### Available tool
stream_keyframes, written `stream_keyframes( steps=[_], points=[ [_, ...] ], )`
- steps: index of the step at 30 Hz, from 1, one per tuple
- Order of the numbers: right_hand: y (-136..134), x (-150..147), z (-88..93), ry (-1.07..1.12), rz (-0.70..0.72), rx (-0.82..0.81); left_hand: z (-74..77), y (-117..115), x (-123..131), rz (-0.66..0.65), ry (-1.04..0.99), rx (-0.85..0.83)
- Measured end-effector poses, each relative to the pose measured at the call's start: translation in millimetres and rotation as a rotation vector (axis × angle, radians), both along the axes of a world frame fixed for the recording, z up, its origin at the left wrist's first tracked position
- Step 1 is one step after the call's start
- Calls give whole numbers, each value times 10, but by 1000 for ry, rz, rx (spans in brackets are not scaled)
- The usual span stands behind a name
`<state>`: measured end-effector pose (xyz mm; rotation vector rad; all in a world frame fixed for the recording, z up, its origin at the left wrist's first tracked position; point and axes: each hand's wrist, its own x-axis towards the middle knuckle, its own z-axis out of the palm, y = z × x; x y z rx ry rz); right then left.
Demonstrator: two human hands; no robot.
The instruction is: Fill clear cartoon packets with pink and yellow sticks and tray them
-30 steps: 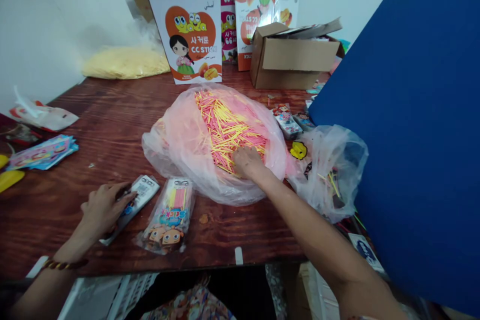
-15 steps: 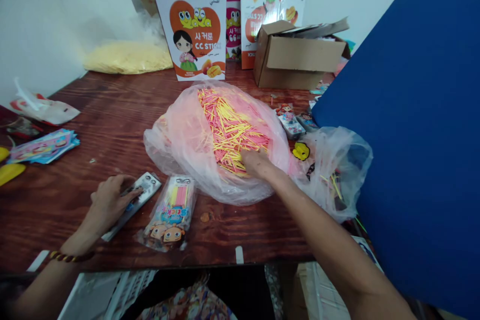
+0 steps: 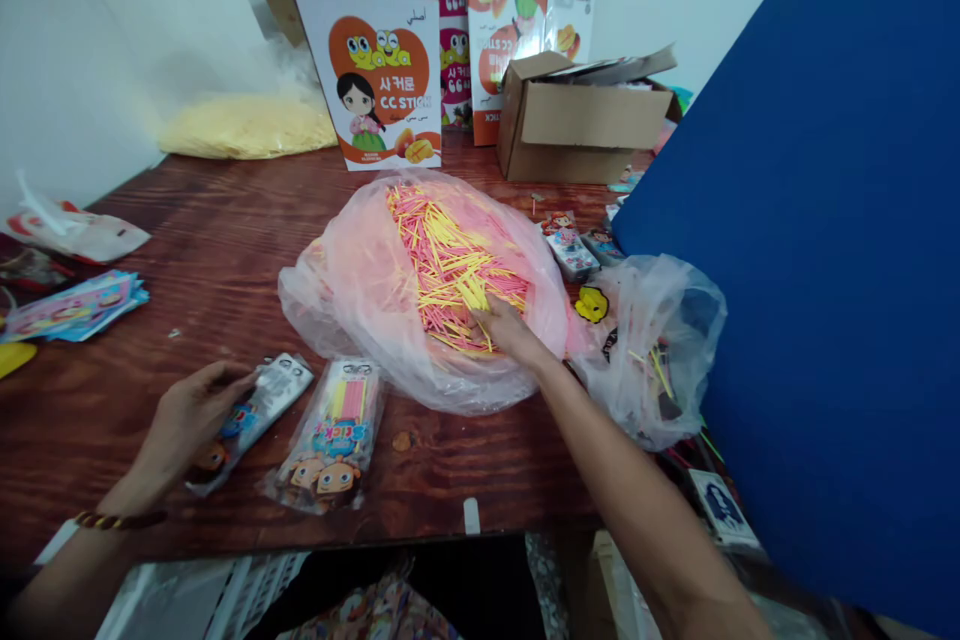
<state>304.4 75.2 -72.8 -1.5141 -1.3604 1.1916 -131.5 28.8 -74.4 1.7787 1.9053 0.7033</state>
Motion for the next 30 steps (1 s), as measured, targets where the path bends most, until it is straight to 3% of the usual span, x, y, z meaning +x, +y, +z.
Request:
stream_keyframes(
  steps=[4,9,14,18,23,30],
  points=[
    [-13,-68,-86,83,-70,26,276,-86,81,74,-167,70],
    [-78,-64,-184,23,-51,123,659,-154,334,259,-647,-29],
    [-131,-55,-215,-64,-57,121,913,-209,702,198,-888,-59],
    [-177,-72,-167,-100,-43,195,958,-270,985,97,-1013,-147],
    [-198,-125,-139,-101,-44,130,922,-322,1286,28,-1147,-271],
    [-175,-110,-114,15,-79,200,877,-331,1517,-39,-1163,-304]
  ],
)
